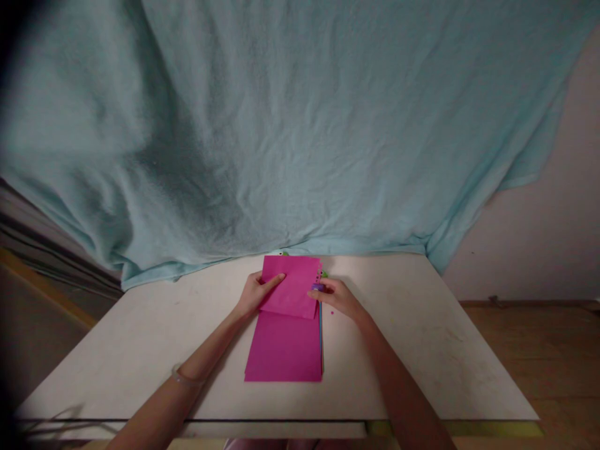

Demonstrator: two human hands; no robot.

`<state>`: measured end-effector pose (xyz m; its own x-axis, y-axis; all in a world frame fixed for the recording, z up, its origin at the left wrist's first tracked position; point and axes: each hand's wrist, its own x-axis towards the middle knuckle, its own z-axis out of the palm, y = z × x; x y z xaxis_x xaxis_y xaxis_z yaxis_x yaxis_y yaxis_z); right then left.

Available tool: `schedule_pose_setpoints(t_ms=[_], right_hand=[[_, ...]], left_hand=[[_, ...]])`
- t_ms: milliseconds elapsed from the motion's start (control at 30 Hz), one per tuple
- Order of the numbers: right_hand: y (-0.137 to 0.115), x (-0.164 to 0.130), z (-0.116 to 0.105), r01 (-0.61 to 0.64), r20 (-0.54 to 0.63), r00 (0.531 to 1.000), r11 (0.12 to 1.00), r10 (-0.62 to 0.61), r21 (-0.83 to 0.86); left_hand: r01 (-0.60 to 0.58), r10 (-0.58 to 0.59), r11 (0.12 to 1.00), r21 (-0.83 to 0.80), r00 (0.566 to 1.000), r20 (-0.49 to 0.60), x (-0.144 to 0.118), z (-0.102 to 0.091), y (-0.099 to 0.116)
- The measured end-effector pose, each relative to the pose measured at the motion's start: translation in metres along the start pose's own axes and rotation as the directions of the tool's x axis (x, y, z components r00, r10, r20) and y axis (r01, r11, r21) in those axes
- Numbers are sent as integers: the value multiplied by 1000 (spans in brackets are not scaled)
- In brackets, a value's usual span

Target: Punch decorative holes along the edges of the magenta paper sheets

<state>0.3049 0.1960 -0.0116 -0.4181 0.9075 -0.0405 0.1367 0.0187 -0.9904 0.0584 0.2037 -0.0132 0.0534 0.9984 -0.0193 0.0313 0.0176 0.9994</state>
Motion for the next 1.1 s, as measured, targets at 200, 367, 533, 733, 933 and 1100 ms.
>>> schedule_pose_setpoints(t_ms=[200, 367, 533, 733, 933, 1100], right_hand=[[1, 0, 1, 35, -15, 999, 999, -34, 16], [4, -1, 3, 38, -29, 999, 999, -37, 28], [6, -1, 5, 43, -50, 998, 999, -42, 22], [10, -1, 6, 74, -79, 994, 997, -74, -6], [12, 0, 7, 68, -131, 989, 998, -69, -8], [10, -1, 5, 62, -123, 990, 998, -63, -14]], left_hand=[[-13, 13, 1000, -26, 1000, -1, -1, 1, -2], [-2, 2, 999, -42, 1000, -8, -1, 2, -1], [12, -12, 999, -35, 1000, -10, -1, 2, -1], [-8, 8, 999, -32, 1000, -14, -1, 3, -1], [-12, 11, 999, -40, 1000, -20, -3, 5, 3], [-19, 19, 1000, -25, 1000, 2, -3, 4, 2]])
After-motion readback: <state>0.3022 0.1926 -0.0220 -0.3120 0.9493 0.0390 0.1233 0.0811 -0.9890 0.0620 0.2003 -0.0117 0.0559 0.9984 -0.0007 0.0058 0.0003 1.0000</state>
